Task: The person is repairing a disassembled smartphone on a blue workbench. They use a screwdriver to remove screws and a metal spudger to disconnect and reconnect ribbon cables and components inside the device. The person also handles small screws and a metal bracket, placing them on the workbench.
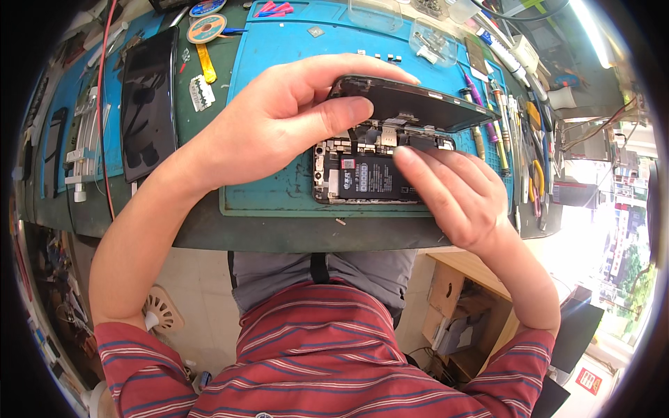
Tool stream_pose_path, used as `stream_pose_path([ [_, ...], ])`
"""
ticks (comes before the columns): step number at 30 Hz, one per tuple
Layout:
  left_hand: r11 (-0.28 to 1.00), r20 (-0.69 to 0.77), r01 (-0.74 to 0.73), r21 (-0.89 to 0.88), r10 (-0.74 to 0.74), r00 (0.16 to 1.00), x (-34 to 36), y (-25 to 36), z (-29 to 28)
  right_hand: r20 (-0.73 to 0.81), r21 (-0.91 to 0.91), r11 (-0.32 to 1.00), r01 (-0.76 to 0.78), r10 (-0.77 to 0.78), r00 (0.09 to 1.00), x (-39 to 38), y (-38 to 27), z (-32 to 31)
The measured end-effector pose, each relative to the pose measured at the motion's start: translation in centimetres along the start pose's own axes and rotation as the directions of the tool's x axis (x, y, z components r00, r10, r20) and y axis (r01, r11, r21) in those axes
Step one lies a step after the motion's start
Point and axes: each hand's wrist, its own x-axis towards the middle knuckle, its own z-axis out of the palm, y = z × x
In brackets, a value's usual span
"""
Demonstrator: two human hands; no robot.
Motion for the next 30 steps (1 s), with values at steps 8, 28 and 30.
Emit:
stream_pose_path([
  [8, 1.000, 0.002, 0.021, -0.002, -0.021, 1.000, -0.1, 0.4, 0.1, -0.029, 0.132, 0.965, -0.225, 0.230, 0.973, -1.2, -0.4, 0.5],
  [28, 0.999, -0.031, 0.025, 0.019, -0.024, 0.999, -0.2, 0.2, 0.1, -0.051, 0.148, 0.973, -0.177, 0.186, 0.981, -1.0, -0.1, 0.9],
  [30, 1.000, -0.038, 0.024, 0.013, -0.024, 0.999, -0.2, 0.1, 0.1, -0.050, 0.146, 0.974, -0.175, 0.184, 0.982, -1.0, -0.1, 0.9],
])
